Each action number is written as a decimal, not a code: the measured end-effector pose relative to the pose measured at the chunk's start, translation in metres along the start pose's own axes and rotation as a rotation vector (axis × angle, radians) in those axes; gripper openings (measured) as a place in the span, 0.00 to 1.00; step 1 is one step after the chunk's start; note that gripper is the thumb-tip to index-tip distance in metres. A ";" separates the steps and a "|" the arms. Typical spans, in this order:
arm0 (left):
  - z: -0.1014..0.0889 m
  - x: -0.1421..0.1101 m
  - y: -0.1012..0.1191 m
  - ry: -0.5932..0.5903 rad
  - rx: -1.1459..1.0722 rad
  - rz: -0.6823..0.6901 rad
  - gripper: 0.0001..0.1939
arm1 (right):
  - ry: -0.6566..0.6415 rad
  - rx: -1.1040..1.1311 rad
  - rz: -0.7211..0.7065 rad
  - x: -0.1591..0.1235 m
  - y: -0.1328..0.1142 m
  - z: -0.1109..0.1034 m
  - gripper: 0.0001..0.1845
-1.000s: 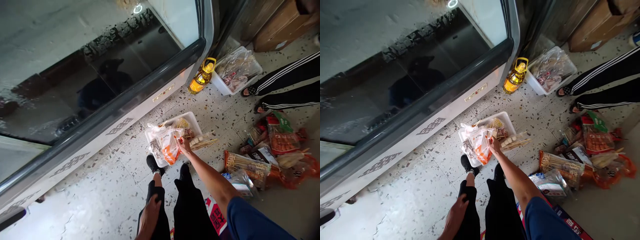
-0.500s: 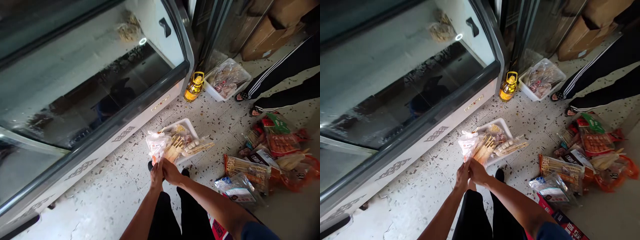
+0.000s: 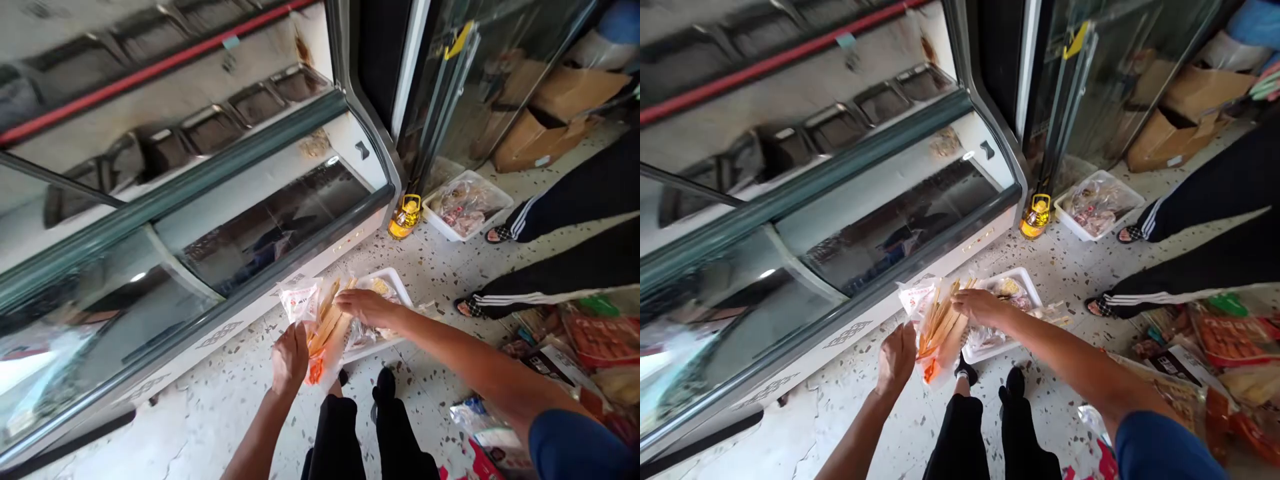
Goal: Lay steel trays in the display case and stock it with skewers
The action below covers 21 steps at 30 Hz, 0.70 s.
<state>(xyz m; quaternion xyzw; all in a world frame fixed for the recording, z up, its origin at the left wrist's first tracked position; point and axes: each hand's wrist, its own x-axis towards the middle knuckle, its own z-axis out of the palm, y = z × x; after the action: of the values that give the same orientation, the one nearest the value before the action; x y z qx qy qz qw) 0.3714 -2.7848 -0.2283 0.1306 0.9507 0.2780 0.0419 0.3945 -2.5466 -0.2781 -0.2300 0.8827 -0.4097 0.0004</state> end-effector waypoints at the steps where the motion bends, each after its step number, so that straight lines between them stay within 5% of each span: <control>1: -0.020 -0.001 0.010 0.013 -0.011 -0.007 0.17 | -0.043 -0.044 -0.073 0.011 -0.012 -0.008 0.15; 5: -0.112 -0.014 0.058 -0.007 -0.001 -0.046 0.20 | -0.209 -0.322 -0.263 0.058 -0.096 -0.040 0.15; 10: -0.218 -0.036 0.093 0.035 0.046 -0.023 0.20 | -0.357 -0.753 -0.146 0.107 -0.201 -0.080 0.17; 15: -0.286 -0.053 0.095 0.140 0.023 -0.019 0.21 | -0.423 -1.006 -0.133 0.138 -0.268 -0.093 0.15; 21: -0.361 -0.058 0.065 0.255 -0.095 -0.033 0.22 | -0.432 -1.088 -0.468 0.174 -0.351 -0.077 0.17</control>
<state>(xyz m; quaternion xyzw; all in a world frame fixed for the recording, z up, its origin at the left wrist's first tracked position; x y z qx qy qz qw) 0.3873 -2.9347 0.1114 0.0767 0.9362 0.3361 -0.0685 0.3666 -2.7580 0.0598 -0.4617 0.8712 0.1643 -0.0282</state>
